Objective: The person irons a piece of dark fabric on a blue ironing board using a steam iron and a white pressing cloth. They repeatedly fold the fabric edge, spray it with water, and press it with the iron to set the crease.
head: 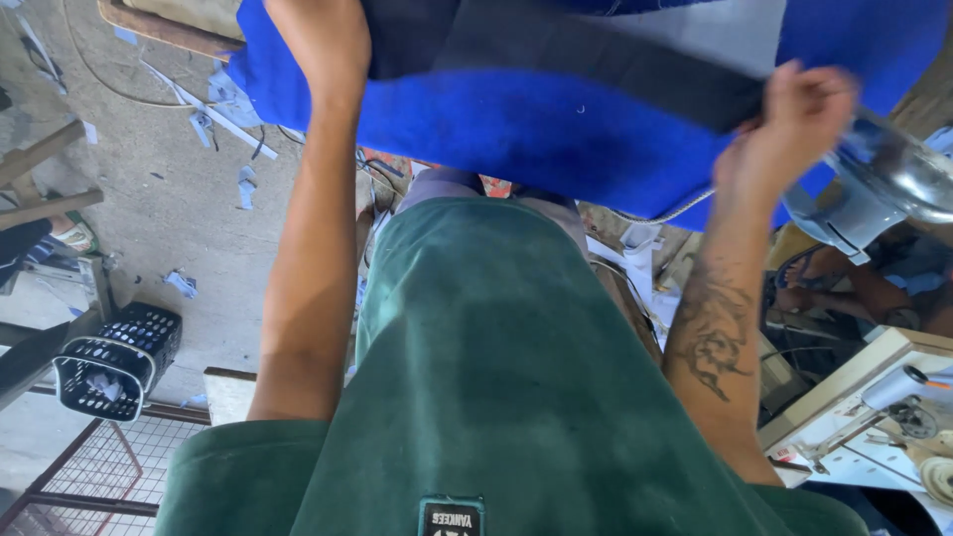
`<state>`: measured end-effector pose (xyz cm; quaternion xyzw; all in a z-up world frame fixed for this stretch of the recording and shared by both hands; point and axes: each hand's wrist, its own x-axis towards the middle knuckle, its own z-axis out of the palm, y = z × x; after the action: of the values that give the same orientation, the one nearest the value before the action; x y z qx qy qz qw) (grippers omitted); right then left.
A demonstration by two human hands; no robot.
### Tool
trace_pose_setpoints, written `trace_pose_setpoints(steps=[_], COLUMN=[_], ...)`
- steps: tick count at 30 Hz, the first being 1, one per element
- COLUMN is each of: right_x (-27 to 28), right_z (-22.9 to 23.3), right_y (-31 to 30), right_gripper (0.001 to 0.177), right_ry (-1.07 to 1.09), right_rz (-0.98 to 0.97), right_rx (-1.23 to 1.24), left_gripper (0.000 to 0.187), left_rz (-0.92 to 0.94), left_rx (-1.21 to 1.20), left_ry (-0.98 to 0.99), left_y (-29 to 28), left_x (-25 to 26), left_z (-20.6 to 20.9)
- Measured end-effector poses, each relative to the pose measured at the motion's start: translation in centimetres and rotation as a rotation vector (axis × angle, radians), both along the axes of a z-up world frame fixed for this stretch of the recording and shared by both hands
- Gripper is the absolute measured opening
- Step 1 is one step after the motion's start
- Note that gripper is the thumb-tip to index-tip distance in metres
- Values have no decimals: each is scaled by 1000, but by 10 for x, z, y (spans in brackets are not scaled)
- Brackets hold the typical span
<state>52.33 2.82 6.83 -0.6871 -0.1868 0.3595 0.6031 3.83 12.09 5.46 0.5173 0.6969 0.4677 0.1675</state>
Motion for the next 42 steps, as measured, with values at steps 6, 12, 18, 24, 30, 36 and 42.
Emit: trace_pose_setpoints(steps=[6,12,18,24,30,36,42], right_x=[39,8,-21,-37,-47,-55,-49], right_z=[70,8,-72,-92,-100,-95,-105], right_y=[23,-3,-44,-68,-76,-78,-85], right_gripper=[16,31,22,25,29,31,29], right_ry=[-512,-741,-737,-605,-806,-854,-913], right_rz=[120,270,346,285,242,219,295], right_rx=[334,-188,-435,-605,-491,-440,-444], left_gripper=[19,34,27,28,24,25,19], left_rz=[37,92,215,260,231,269,-100], left_rx=[-135,-318,-573,-564,-500,-393,-82], left_ry=[51,113,102,101,149,270,642], left_y=[3,-13,-68,-99,-105,-107,-112], left_x=[-8,-13,-9,-7,0,4,39], left_z=[7,-7,-51,-73,-73,-80,-55])
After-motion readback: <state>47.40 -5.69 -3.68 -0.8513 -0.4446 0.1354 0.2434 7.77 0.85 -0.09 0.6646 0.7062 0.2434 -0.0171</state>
